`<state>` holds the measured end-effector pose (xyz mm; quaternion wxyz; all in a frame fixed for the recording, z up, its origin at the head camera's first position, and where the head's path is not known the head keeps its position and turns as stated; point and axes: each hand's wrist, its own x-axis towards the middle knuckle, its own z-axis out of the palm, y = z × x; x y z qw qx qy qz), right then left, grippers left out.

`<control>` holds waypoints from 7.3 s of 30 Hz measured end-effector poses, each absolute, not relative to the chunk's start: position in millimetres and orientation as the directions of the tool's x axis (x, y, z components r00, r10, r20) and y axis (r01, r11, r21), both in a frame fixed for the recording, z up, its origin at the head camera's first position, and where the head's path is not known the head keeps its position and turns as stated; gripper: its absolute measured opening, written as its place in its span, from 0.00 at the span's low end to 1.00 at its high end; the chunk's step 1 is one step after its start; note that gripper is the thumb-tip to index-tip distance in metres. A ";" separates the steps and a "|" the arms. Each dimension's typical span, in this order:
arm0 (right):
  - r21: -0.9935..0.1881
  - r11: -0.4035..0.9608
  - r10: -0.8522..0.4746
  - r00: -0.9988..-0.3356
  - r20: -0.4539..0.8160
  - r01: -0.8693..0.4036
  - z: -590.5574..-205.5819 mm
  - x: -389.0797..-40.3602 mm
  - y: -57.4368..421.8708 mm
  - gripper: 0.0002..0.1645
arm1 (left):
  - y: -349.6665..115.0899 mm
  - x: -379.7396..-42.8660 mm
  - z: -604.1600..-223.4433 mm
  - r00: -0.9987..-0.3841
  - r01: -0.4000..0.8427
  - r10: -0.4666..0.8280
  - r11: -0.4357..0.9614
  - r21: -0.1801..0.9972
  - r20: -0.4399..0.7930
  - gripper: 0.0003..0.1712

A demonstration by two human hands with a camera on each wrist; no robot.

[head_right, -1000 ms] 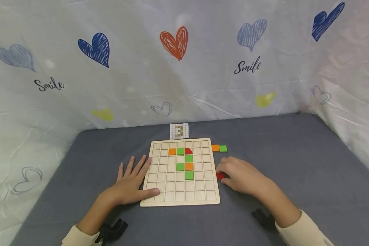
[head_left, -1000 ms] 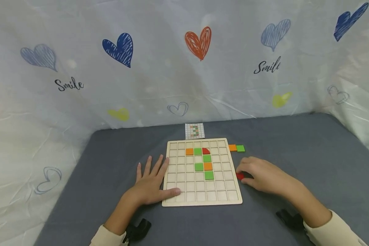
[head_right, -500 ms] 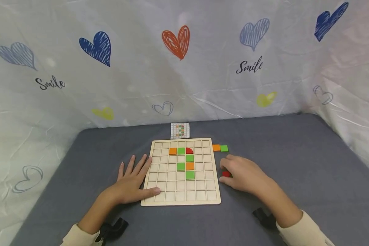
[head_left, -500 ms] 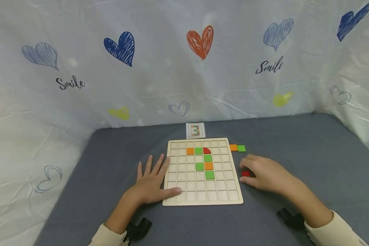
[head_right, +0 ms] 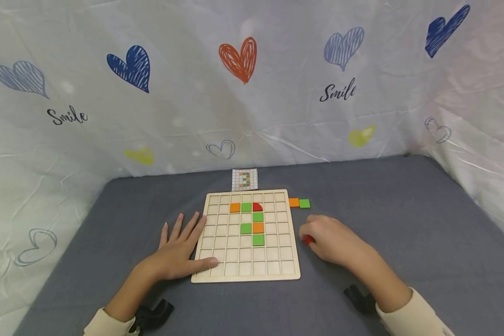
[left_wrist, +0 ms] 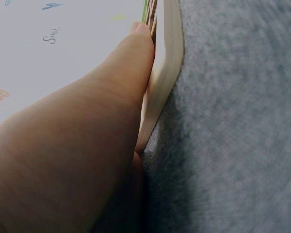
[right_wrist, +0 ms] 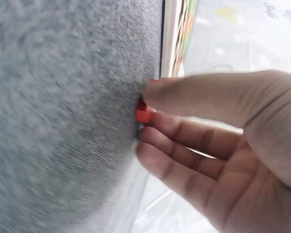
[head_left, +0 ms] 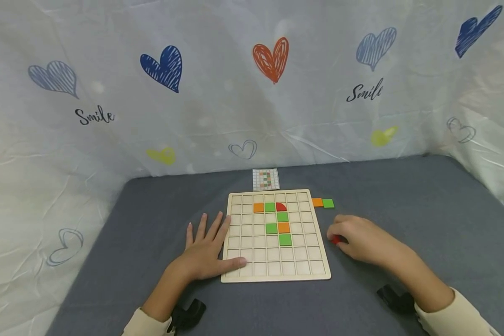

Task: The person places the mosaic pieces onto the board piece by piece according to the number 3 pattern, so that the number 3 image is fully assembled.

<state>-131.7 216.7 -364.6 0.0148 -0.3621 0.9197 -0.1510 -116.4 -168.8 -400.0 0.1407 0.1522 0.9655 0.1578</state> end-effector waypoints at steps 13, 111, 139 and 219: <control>-0.294 0.664 -0.699 -0.711 0.085 -0.688 -364.6 -131.9 218.9 0.22 | -168.4 -115.8 -402.1 -0.915 0.256 0.340 0.906 0.336 -0.217 0.67; -0.204 0.638 -0.737 -0.666 0.114 -0.742 -367.0 -117.6 113.3 0.19 | -167.4 -116.5 -399.2 -0.913 0.241 0.334 0.904 0.353 -0.233 0.66; -0.202 0.798 -0.571 -0.820 0.044 -0.567 -347.0 -164.5 187.8 0.20 | -168.3 -115.3 -401.5 -0.915 0.251 0.339 0.902 0.351 -0.217 0.66; -0.165 0.473 -0.833 -0.501 0.236 -0.865 -366.6 -120.3 113.7 0.21 | -167.4 -114.5 -399.9 -0.921 0.238 0.324 0.908 0.343 -0.217 0.67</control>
